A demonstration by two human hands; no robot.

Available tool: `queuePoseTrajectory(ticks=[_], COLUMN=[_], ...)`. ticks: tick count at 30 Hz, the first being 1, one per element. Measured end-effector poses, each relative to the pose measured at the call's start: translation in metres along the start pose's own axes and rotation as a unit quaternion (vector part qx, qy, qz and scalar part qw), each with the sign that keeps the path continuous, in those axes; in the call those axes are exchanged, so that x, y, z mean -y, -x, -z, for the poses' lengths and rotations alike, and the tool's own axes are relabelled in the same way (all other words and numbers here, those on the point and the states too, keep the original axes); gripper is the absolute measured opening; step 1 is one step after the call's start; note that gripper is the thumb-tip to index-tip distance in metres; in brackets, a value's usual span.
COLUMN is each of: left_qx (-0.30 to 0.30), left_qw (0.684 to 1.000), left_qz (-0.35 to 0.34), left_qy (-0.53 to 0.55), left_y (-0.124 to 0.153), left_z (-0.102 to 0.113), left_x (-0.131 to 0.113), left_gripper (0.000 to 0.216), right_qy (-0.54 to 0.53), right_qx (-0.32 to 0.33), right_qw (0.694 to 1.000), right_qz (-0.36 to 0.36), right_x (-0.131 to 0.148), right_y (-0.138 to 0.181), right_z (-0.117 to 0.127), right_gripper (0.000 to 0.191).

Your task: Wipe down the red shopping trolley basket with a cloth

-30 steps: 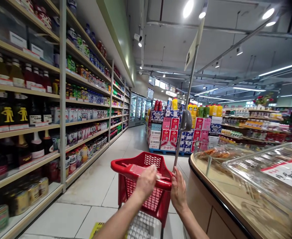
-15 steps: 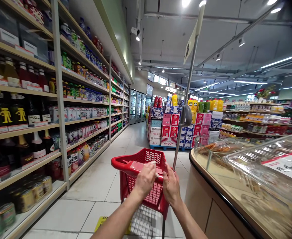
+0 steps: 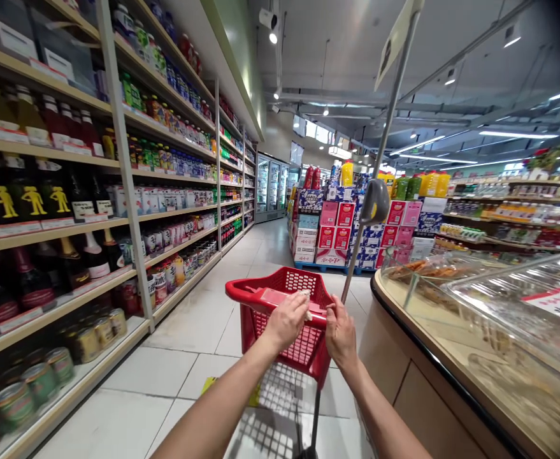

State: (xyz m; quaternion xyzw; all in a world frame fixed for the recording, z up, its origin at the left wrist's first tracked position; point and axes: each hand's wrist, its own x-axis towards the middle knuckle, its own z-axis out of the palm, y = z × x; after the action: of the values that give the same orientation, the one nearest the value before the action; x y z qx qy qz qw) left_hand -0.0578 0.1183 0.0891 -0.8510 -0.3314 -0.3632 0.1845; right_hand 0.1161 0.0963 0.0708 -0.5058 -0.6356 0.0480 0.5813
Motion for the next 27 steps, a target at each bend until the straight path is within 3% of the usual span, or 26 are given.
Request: queuePoseTrajectory(ticks=[6, 8, 12, 14, 16, 18, 20, 23, 25, 27], left_qx=[-0.090, -0.073, -0.008, -0.017, -0.057, -0.081, -0.083, -0.062, -0.049, -0.062], left_qw=[0.976, 0.985, 1.000, 0.999, 0.990, 0.982, 0.981, 0.992, 0.996, 0.994], left_qz=[0.191, 0.154, 0.014, 0.042, 0.127, 0.168, 0.167, 0.105, 0.068, 0.089], left_qy=[-0.048, -0.042, -0.007, -0.011, -0.032, -0.044, -0.042, -0.029, -0.023, -0.030], left_y=[0.011, 0.005, -0.006, -0.001, 0.008, 0.013, 0.011, 0.003, 0.005, 0.011], left_z=[0.010, 0.000, -0.012, -0.002, 0.010, 0.015, 0.008, -0.006, -0.005, 0.002], left_x=[0.024, 0.012, -0.009, 0.004, 0.022, 0.029, 0.020, -0.001, 0.002, 0.017], left_gripper=[0.032, 0.032, 0.035, 0.033, 0.030, 0.031, 0.031, 0.029, 0.030, 0.030], right_qy=[0.059, 0.080, 0.072, 0.069, 0.077, 0.093, 0.105, 0.086, 0.059, 0.049], right_qx=[-0.019, -0.022, -0.021, -0.019, -0.011, -0.007, -0.007, 0.001, 0.003, 0.000], right_qw=[0.998, 0.997, 0.997, 0.997, 0.997, 0.996, 0.994, 0.996, 0.998, 0.999], right_qz=[-0.017, -0.004, -0.001, -0.001, 0.008, 0.013, 0.012, 0.015, 0.011, 0.005], right_x=[-0.017, -0.024, -0.043, -0.052, -0.058, -0.061, -0.062, -0.063, -0.064, -0.065], right_y=[-0.004, -0.005, -0.009, -0.012, -0.013, -0.014, -0.014, -0.015, -0.015, -0.016], right_z=[0.006, 0.010, 0.026, 0.036, 0.042, 0.045, 0.045, 0.048, 0.051, 0.053], right_gripper=[0.050, 0.049, 0.050, 0.051, 0.051, 0.050, 0.049, 0.047, 0.047, 0.047])
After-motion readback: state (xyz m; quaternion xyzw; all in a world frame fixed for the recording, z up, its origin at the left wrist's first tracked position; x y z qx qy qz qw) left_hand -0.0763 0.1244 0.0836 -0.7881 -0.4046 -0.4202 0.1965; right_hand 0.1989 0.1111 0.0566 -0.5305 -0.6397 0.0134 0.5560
